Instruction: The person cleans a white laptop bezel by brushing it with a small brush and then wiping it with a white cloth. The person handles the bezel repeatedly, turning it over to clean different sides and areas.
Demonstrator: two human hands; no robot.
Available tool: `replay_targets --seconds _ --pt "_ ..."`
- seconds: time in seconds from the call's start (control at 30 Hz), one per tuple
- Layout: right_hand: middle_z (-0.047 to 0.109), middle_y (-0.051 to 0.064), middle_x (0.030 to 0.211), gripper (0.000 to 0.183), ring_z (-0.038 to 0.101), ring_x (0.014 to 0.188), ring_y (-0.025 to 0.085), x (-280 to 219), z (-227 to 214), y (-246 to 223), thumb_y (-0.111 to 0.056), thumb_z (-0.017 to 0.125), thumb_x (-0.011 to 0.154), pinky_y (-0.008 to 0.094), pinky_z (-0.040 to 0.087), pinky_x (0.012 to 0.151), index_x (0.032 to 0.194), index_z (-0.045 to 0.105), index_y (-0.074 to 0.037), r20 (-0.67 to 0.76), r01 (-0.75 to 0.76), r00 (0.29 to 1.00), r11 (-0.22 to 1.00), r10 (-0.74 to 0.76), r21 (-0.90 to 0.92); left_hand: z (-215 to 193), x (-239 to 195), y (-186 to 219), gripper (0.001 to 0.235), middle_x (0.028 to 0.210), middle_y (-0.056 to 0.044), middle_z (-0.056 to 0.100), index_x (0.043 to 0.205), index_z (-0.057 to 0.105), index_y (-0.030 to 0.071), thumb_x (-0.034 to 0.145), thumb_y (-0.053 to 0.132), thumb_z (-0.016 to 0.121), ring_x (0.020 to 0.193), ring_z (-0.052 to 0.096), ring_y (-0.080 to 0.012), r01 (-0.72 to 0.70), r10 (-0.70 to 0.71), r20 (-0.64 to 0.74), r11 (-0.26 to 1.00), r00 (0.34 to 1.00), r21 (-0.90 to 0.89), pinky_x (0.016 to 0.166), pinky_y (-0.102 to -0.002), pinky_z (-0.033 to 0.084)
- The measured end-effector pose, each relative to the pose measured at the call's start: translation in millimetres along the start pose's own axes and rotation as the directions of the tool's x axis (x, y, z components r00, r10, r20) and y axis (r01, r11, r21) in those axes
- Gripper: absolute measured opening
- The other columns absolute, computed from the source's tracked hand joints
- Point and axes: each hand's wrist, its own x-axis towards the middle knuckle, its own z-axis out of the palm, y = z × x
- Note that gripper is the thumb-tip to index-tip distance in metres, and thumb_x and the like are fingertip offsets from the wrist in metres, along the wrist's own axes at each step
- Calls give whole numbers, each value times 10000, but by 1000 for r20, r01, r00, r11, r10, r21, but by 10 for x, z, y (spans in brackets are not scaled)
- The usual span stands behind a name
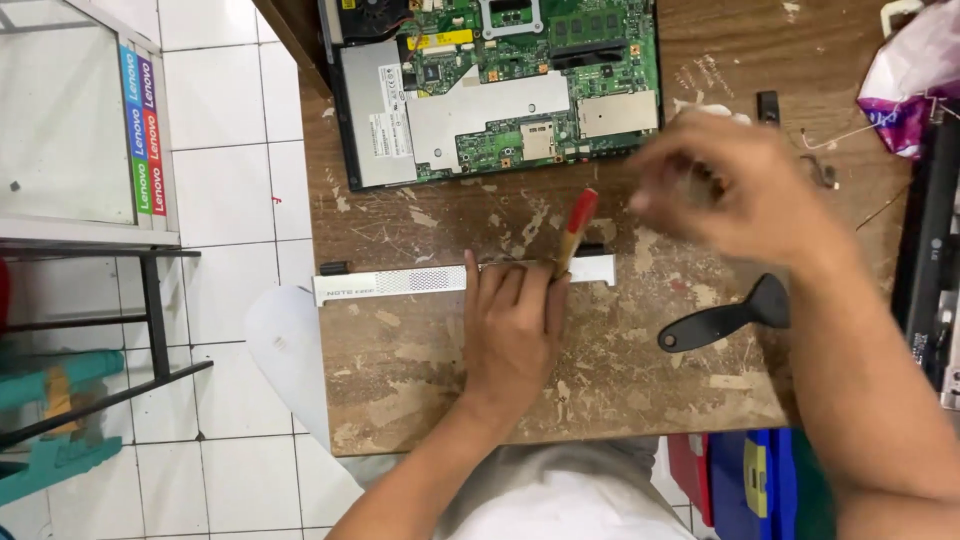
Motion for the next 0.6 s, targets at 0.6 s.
replay_targets --seconds 0.6 --pt "776 111 905 158 775 806 280 -430 539 -172 -141 844 932 429 666 772 1046 759 -72 200 153 967 988 -154 21 -388 -353 -720 378 1259 -104 724 1194 781 108 871 231 935 1222 640 -333 -44 39 58 995 998 90 1236 -597 400"
